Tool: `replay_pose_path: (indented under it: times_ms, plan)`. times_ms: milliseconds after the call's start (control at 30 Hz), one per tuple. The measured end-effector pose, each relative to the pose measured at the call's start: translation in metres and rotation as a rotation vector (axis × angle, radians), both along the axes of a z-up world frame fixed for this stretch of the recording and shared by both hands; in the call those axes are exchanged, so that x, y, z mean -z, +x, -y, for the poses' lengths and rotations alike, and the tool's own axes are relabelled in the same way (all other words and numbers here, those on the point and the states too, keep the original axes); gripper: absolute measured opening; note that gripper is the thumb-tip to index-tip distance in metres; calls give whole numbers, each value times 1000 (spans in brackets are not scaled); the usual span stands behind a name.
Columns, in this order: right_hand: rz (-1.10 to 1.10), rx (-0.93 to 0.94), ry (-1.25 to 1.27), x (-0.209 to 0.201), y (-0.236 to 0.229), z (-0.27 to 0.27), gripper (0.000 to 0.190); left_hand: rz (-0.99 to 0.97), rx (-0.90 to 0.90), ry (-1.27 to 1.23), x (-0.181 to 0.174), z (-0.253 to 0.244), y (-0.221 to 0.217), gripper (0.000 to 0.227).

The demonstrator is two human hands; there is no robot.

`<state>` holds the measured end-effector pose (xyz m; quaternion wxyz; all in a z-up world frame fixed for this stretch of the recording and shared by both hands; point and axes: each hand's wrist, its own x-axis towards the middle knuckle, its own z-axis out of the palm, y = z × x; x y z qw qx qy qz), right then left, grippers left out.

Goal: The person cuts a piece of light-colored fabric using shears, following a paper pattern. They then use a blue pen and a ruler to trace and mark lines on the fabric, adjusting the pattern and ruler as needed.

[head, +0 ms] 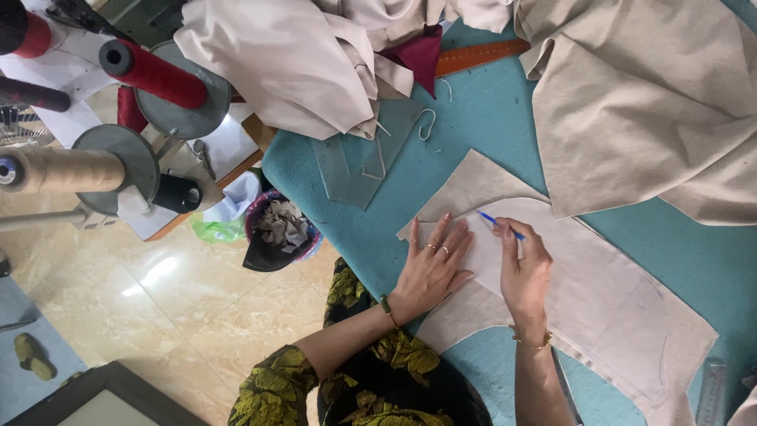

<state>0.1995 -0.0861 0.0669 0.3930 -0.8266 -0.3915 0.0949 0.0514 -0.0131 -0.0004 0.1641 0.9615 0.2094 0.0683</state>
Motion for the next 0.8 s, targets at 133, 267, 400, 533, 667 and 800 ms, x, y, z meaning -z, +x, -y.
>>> replay_pose_path:
  times_ms: [133,267,400,533,667,800]
  plan:
    - [-5,-9,-3,7,-1,0,15,2,23,-10,-5,-1,13,65]
    - [-15,-2,11,-6,4,-3,16,2,32,-46,-1,-1,19,66]
    - [5,56,19,7,22,7,16,-7,41,-41,-6,-3,21,65]
    - [-5,54,50,9,25,7,16,-17,42,-19,-7,-1,29,66]
    - [-20,26,43,-3,17,-2,15,-16,54,-8,-7,-1,40,66]
    - [6,62,37,11,28,7,15,-11,59,3,-7,-3,44,67]
